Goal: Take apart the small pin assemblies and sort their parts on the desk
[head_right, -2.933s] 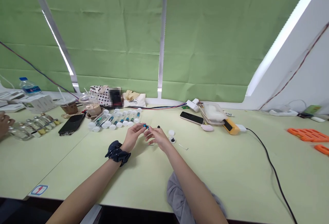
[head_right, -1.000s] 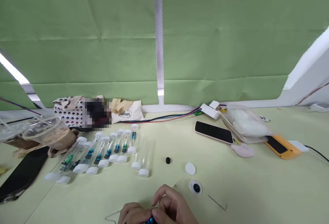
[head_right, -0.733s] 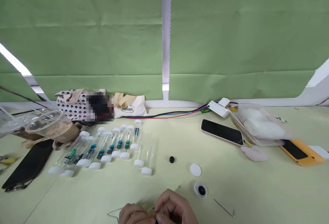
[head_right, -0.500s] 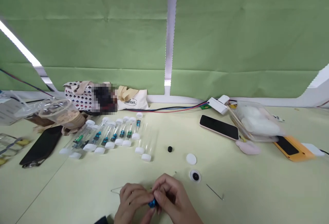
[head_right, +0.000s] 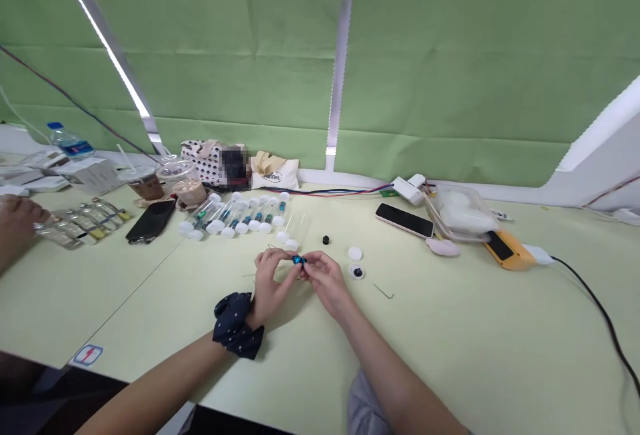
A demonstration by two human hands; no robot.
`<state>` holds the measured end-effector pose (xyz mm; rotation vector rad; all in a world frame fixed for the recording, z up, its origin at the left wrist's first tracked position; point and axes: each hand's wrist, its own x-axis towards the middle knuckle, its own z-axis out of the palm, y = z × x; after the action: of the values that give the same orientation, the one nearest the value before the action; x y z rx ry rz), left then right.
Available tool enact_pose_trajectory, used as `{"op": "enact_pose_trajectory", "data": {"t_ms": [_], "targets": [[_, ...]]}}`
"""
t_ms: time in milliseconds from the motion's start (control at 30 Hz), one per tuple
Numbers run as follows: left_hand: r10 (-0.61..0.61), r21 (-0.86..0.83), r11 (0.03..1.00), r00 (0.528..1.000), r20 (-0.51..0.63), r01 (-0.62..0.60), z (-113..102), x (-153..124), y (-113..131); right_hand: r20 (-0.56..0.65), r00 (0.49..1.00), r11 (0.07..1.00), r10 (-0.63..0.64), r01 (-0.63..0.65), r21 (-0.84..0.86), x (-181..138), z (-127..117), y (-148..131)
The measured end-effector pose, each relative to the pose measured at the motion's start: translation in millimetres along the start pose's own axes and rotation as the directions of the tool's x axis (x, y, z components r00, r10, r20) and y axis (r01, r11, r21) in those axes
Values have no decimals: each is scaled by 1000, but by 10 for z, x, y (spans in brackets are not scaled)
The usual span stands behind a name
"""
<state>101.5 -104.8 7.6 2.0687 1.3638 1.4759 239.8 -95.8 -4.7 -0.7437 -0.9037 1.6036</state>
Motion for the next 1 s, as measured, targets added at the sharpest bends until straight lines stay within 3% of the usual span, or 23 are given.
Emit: {"op": "enact_pose_trajectory", "data": {"t_ms": [267, 467, 700, 900, 1000], "targets": [[71, -57, 996, 997, 13, -71, 3, 90, -3, -17, 999, 993, 31, -29, 116, 62, 45, 13], [-41, -144, 988, 997, 58, 49, -36, 73, -116, 45, 996, 979, 78, -85, 184, 59, 88, -14], [-93, -293, 948, 988, 123, 125, -122, -42, -158, 45, 975, 973, 217, -212, -85, 103, 146, 112], [-73, -243, 964, 988, 134, 104, -150, -46, -146, 27, 997, 996, 73, -72, -51, 77, 177, -42], [-34, -158, 986, 987, 159, 60, -149, -35, -138, 74, 997, 979, -34, 48, -199, 46, 147, -168]]}}
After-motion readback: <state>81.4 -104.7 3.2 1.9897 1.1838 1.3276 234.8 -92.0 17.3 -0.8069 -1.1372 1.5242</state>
